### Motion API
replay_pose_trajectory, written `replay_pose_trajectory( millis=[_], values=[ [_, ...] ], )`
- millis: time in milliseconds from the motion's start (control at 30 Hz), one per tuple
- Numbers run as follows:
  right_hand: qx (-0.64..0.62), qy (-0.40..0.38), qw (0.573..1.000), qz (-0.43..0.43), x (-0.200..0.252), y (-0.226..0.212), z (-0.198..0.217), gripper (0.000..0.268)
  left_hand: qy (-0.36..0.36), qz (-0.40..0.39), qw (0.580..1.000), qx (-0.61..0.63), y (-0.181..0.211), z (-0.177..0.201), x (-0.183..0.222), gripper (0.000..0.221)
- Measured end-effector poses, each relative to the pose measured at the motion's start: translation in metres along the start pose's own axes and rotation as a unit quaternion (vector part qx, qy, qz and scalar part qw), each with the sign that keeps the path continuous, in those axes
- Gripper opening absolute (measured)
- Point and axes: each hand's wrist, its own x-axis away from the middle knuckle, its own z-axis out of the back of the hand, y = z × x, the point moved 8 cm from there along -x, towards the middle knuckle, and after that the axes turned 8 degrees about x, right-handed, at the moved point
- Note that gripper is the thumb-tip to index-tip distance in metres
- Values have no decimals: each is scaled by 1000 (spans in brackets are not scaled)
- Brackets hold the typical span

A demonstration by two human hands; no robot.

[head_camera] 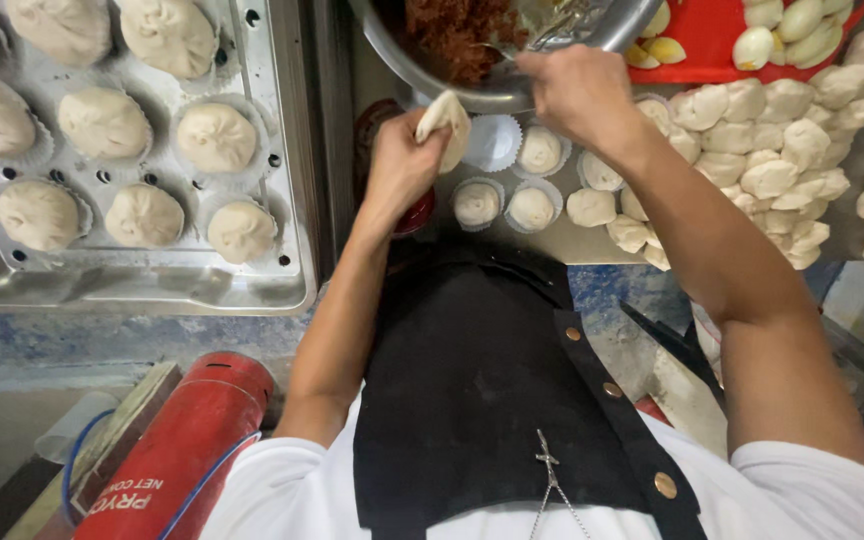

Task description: The person prepares steamed buns by hand-flattening dough, scooping a meat mixture and a slice of boiled egg onto it, and pleating the dough to seal it. They place the completed buns onto paper liners and then into a large steaming tray.

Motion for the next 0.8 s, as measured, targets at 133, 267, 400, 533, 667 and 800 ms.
replay_pose_trajectory(
  millis=[133,267,400,533,667,800],
  values=[
    [-43,-10,998,39,-8,5,-13,37,19,-21,999,31,-21,-1,-12,25],
    [-258,-5,965,48,-10,15,-6,28,2,-9,998,55,-19,0,-15,27],
    [-398,-42,916,-22,11,27,13,27,-46,50,980,185,-11,-1,-10,37],
    [-390,57,919,6,52,20,44,26,-81,99,925,357,1,-13,-8,46],
    [-217,218,951,25,71,-15,37,33,-127,142,834,518,11,-36,-19,50],
    [-8,265,964,30,89,-31,28,42,-150,46,832,533,14,-37,-43,45]
  ],
)
